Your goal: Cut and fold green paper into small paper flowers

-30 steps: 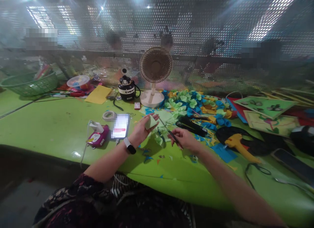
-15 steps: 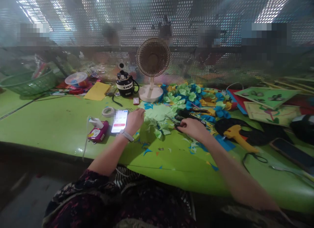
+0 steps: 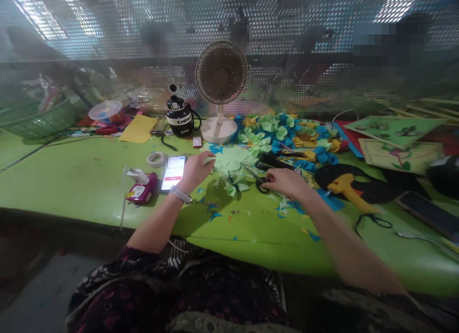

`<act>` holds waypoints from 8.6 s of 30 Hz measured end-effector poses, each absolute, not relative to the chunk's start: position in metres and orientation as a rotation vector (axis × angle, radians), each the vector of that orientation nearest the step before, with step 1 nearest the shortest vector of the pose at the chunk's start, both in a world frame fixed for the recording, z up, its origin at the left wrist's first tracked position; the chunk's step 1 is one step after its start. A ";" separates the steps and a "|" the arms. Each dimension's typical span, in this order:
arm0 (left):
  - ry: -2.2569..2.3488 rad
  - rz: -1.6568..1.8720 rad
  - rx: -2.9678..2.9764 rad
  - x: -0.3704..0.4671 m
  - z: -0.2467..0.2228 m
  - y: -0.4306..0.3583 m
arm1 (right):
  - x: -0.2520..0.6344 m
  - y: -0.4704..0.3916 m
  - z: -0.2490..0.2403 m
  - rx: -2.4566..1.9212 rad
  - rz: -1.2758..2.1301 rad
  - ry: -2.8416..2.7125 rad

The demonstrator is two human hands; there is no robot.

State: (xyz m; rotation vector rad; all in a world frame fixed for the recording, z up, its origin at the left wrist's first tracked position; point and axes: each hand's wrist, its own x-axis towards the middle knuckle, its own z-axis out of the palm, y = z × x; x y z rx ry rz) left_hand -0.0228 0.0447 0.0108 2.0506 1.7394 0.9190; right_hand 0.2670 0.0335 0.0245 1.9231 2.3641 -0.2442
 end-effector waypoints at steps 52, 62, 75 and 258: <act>1.219 0.932 2.694 0.000 -0.003 0.030 | 0.253 0.040 -0.011 1.471 0.319 3.481; 1.189 0.864 2.684 0.001 -0.006 0.030 | 0.252 0.039 -0.016 1.252 0.193 3.417; 1.199 0.849 2.689 0.001 -0.006 0.030 | 0.252 0.044 -0.033 1.390 0.082 3.319; 0.808 0.858 1.334 0.014 -0.001 0.019 | 0.218 0.009 0.007 1.728 -2.421 2.236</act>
